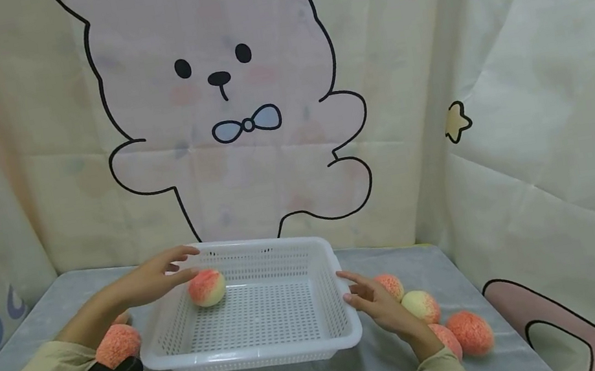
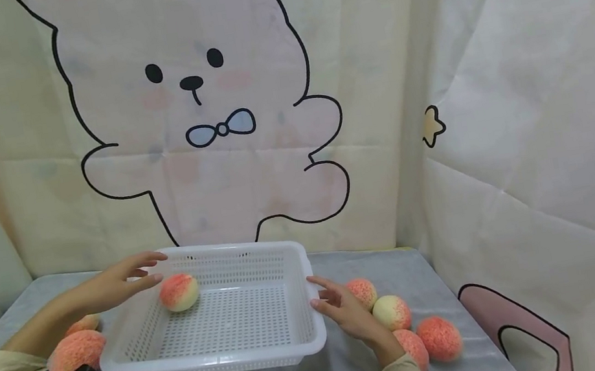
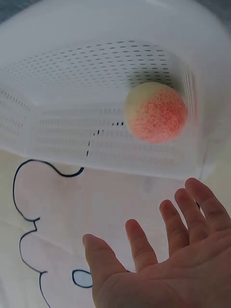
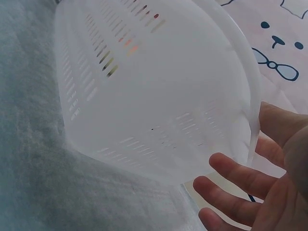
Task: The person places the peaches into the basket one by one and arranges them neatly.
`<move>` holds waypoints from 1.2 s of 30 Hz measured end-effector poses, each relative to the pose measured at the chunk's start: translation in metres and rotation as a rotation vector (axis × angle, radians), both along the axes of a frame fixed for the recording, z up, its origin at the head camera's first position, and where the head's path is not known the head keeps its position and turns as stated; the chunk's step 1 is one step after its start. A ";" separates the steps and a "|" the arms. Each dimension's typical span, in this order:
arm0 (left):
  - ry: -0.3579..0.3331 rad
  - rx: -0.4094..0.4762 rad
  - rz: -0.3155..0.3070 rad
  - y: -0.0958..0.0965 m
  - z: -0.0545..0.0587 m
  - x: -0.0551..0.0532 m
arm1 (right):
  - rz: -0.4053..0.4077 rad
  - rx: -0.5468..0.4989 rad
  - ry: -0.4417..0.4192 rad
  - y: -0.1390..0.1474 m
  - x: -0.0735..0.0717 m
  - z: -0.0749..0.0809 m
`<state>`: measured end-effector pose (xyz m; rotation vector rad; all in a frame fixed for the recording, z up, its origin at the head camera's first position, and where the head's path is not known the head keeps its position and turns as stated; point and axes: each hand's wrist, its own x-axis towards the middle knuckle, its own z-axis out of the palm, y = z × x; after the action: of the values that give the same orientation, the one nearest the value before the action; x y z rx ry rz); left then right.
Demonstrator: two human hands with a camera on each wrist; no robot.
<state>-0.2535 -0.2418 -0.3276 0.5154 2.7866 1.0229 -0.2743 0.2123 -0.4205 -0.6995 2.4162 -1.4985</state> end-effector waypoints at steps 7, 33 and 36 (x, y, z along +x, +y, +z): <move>0.041 0.039 0.040 -0.016 -0.001 0.016 | 0.003 0.008 -0.006 0.000 -0.001 0.002; 0.067 0.026 0.111 -0.086 -0.015 0.054 | 0.036 -0.029 0.023 0.002 -0.001 0.002; 0.064 0.028 0.108 -0.097 -0.020 0.057 | 0.050 -0.048 0.024 0.002 -0.003 0.001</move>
<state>-0.1962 -0.3392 -0.3475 0.4120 2.8878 1.0874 -0.2775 0.2142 -0.4195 -0.7859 2.3687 -1.5423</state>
